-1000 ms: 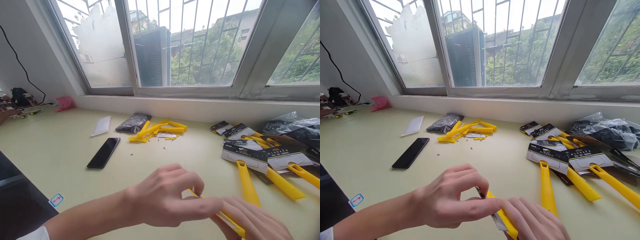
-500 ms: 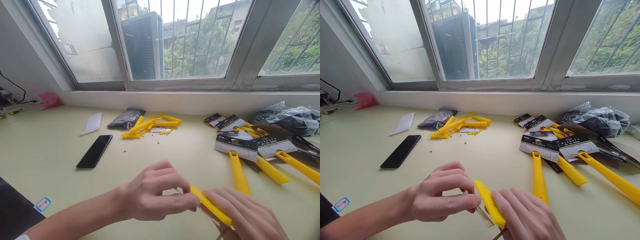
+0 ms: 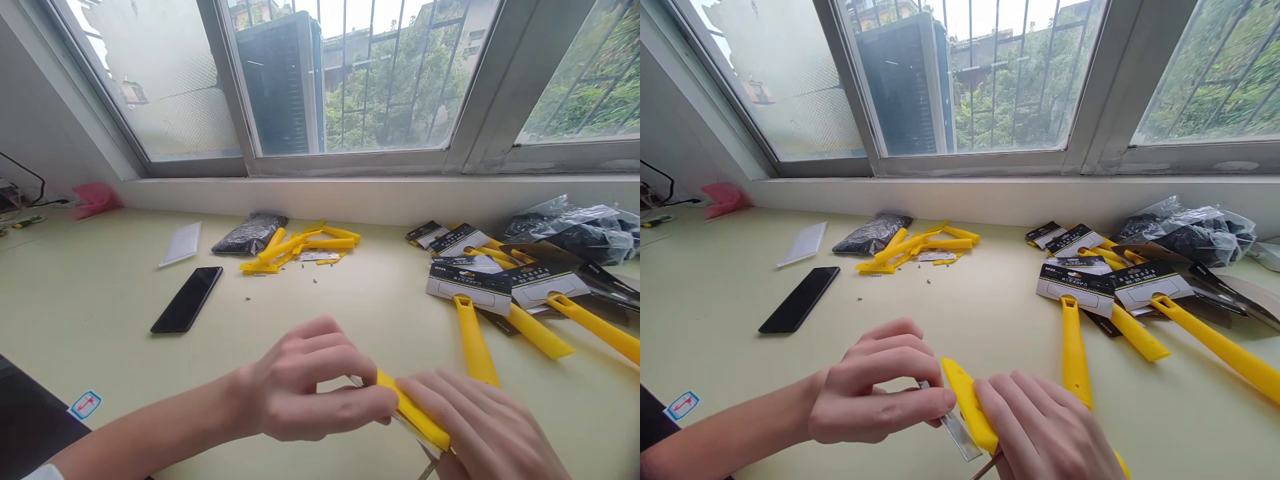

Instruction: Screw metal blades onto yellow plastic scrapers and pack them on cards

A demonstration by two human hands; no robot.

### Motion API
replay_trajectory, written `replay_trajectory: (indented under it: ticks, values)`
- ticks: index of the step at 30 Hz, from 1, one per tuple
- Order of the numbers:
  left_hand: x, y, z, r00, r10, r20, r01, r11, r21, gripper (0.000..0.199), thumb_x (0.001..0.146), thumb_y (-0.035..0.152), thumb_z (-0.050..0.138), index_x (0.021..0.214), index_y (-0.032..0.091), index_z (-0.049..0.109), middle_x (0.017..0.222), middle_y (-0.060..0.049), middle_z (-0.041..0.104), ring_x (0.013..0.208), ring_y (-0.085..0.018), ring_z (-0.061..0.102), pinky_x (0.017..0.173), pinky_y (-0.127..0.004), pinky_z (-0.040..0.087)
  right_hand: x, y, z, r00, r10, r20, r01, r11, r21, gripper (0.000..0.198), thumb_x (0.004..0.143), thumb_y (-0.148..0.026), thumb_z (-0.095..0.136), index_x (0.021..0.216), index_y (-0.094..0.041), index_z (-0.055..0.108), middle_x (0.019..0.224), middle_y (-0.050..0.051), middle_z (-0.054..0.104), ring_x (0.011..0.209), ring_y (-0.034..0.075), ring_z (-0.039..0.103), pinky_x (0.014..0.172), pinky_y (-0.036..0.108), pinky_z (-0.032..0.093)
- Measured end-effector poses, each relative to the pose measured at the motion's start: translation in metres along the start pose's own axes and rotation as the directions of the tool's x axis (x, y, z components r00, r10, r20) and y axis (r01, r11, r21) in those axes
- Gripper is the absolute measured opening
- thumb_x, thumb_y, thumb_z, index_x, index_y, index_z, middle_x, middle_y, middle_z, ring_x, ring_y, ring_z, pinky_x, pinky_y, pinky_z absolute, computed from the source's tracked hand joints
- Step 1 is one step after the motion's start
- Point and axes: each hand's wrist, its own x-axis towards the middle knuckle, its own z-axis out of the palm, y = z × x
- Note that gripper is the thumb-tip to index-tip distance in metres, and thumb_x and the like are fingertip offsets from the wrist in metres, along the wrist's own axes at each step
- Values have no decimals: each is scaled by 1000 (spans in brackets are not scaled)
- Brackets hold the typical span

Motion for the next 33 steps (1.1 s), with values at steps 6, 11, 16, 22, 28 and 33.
replay_trajectory:
  ticks: [6,11,16,22,28,33]
  values:
    - [-1,-1,1,1000,-14,4,14,1000,7,6,89,13,70,95,12,70,77,-4,71,61,-9,55,57,-26,45,-7,-2,0,998,-6,63,3,999,39,23,94,-8,42,111,-14,56,81,5,67,70,14,65,66,25,48]
    - [-3,-1,2,1000,-11,-10,11,1000,-20,7,87,12,72,93,13,70,77,-4,71,60,-8,54,57,-27,43,-4,-3,0,999,-7,47,7,1000,17,26,91,-5,39,109,-14,56,83,6,69,74,14,68,71,24,50]
    - [-4,-1,2,1000,-6,-27,5,1000,-27,8,86,10,72,93,12,71,78,-5,72,60,-9,55,56,-28,43,-3,-2,1,999,4,32,-5,1000,21,27,91,-5,40,111,-14,57,86,7,71,77,14,69,73,25,51]
    - [-6,-2,3,1000,10,-29,-10,1000,-17,6,85,11,73,91,12,71,78,-4,71,58,-10,55,55,-29,41,-6,-2,0,998,-6,65,5,1000,24,29,91,-6,41,114,-13,56,89,9,71,79,16,70,74,27,52]
    - [-5,-2,4,999,40,12,-41,999,30,3,88,12,70,91,12,71,78,-3,69,60,-10,57,56,-29,43,-2,-3,0,1000,8,18,-9,999,50,27,93,-7,40,112,-16,58,84,5,70,73,14,69,71,23,52]
    - [-4,3,8,999,-44,-9,43,997,-56,10,89,12,67,98,10,72,81,-7,70,70,-14,63,64,-30,49,-9,0,3,998,45,33,-48,992,114,26,93,-12,47,116,-17,59,85,5,70,73,15,68,70,22,53]
